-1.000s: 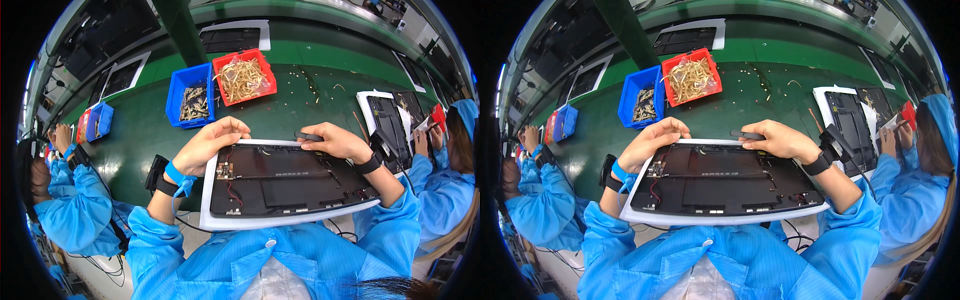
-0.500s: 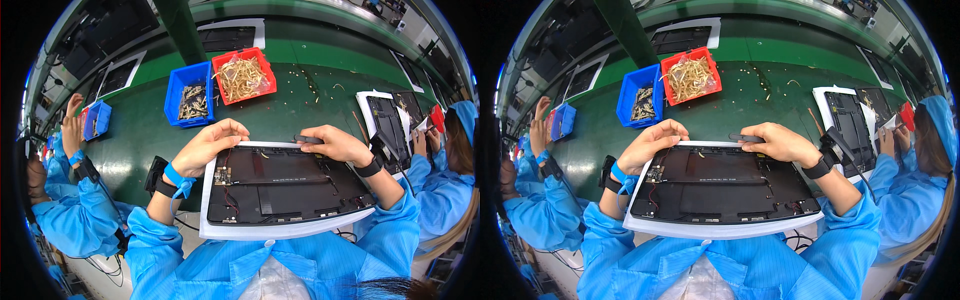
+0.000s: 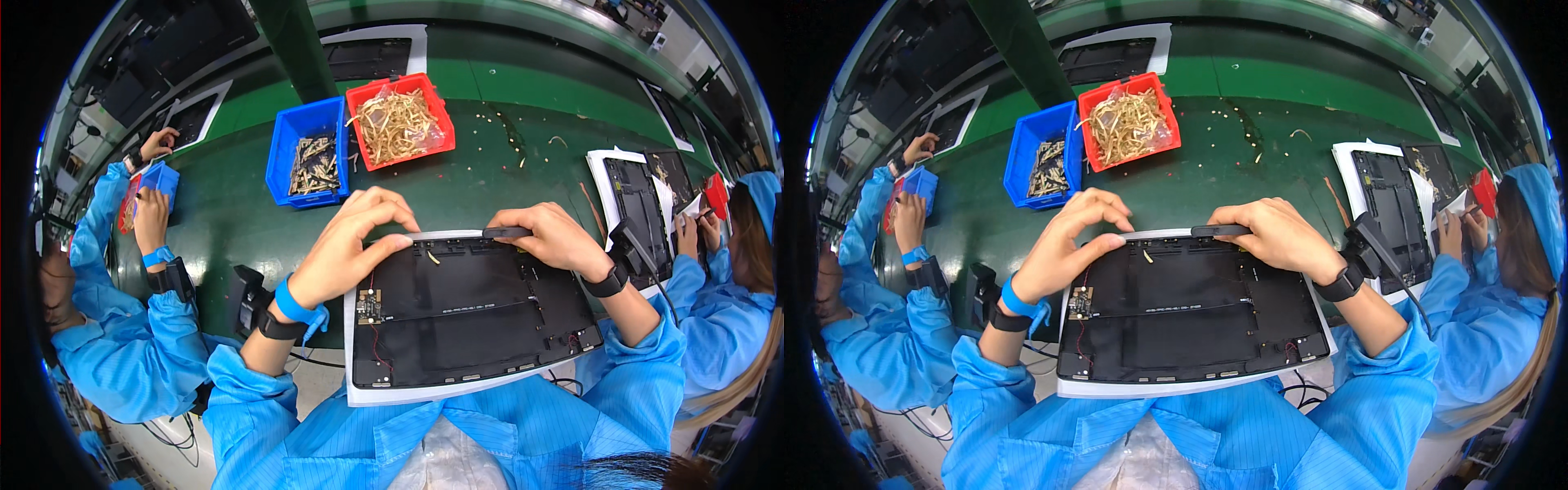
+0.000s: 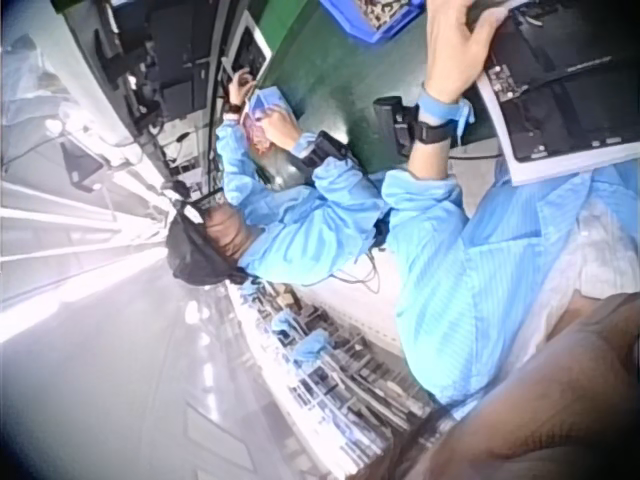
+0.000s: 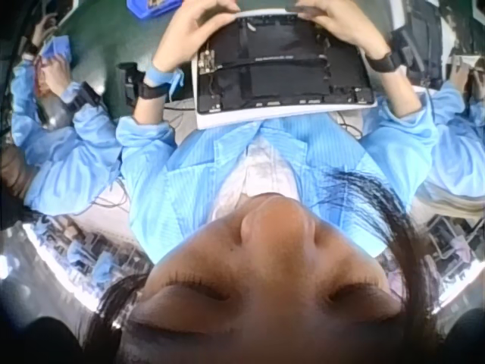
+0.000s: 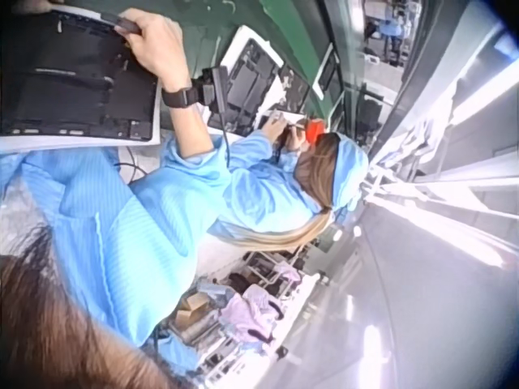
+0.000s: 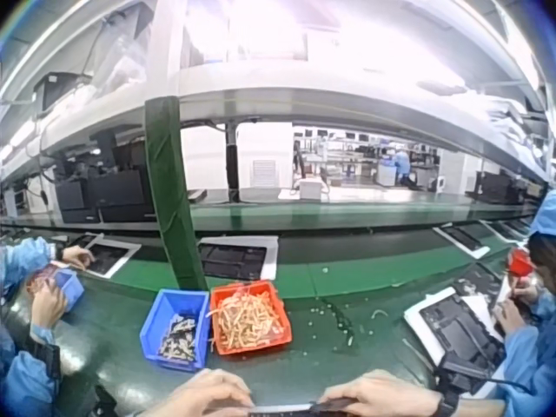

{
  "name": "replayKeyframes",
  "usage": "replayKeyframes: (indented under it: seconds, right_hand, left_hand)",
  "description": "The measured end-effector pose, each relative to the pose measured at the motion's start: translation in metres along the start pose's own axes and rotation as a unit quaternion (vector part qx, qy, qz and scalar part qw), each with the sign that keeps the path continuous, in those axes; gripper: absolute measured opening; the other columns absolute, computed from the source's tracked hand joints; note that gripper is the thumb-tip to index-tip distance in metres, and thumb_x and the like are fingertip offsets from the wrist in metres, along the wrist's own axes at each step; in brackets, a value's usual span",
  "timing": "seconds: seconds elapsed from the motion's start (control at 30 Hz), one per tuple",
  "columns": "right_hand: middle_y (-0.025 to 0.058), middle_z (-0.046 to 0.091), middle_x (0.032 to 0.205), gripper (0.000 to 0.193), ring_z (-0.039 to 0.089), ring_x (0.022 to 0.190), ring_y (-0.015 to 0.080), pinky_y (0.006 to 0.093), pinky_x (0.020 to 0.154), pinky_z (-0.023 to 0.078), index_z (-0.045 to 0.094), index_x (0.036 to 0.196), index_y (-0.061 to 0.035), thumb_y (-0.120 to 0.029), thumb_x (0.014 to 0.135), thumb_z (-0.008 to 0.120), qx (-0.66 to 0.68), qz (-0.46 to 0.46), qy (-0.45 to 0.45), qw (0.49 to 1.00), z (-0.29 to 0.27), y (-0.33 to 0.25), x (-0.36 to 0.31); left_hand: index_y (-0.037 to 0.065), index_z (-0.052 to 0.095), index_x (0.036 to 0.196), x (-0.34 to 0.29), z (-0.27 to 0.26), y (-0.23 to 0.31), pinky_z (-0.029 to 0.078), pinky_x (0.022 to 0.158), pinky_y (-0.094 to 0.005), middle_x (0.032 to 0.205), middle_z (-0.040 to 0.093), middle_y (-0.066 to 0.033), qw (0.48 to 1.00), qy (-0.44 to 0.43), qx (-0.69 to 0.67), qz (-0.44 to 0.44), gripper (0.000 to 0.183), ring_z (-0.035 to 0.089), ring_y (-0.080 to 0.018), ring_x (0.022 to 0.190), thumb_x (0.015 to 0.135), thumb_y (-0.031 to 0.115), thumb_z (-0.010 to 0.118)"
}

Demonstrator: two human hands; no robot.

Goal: The person assembles internal components into a laptop chassis, then applies adhesive tape to secure internal cables, using a spudger and a stylus to manipulate the components and tape.

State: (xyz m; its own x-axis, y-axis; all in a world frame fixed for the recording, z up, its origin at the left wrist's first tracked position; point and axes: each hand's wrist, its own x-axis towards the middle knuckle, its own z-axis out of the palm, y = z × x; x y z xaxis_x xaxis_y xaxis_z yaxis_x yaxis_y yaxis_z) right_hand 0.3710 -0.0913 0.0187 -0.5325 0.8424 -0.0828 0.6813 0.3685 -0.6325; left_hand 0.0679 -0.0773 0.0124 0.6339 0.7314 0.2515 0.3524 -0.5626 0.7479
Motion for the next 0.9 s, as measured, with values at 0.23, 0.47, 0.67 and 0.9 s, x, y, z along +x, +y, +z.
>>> replayKeyframes:
  seconds: [0.23, 0.47, 0.67, 0.9]
  right_hand:
    - [0.0153, 0.070, 0.085, 0.022, 0.066, 0.081, 0.0352, 0.0439, 0.069, 0.049, 0.068, 0.100, -0.0092, -0.005, 0.079, 0.066, -0.089, -0.023, 0.029, 0.995, -0.005, -0.010, -0.002]
    - [0.0140, 0.070, 0.085, 0.023, 0.067, 0.082, 0.0337, 0.0433, 0.070, 0.050, 0.068, 0.097, -0.0082, -0.002, 0.075, 0.064, -0.104, -0.049, 0.042, 0.992, -0.002, -0.020, -0.006]
    - [0.0132, 0.071, 0.086, 0.027, 0.068, 0.081, 0.0336, 0.0432, 0.071, 0.052, 0.069, 0.097, -0.0086, -0.001, 0.072, 0.063, -0.091, -0.101, 0.065, 0.989, -0.010, -0.024, -0.004]
    - [0.0126, 0.062, 0.079, 0.025, 0.057, 0.072, 0.0179, 0.0308, 0.071, 0.047, 0.063, 0.103, 0.0019, -0.019, 0.091, 0.065, -0.046, 0.003, 0.282, 0.958, -0.113, 0.048, 0.038]
  left_hand:
    - [0.013, 0.068, 0.095, 0.011, 0.013, 0.014, 0.038, 0.092, -0.0381, 0.102, 0.054, -0.0057, 0.993, -0.076, 0.050, 0.076, 0.017, 0.046, -0.0265, 0.104, 0.079, 0.016, 0.075]
    - [0.014, 0.064, 0.088, 0.017, 0.012, 0.015, 0.034, 0.086, -0.0371, 0.095, 0.049, -0.0039, 0.979, -0.167, 0.078, 0.082, 0.013, 0.043, -0.0257, 0.097, 0.081, 0.019, 0.073]
    - [0.010, 0.058, 0.088, 0.010, 0.005, 0.013, 0.035, 0.086, -0.0369, 0.095, 0.050, -0.0053, 0.983, -0.126, 0.051, 0.121, 0.013, 0.045, -0.0270, 0.096, 0.086, 0.019, 0.068]
    - [0.003, 0.057, 0.096, -0.027, -0.020, 0.011, 0.043, 0.079, -0.0262, 0.096, 0.056, -0.0063, 0.923, 0.282, -0.252, 0.075, 0.004, 0.053, -0.0125, 0.088, 0.093, 0.001, 0.059]
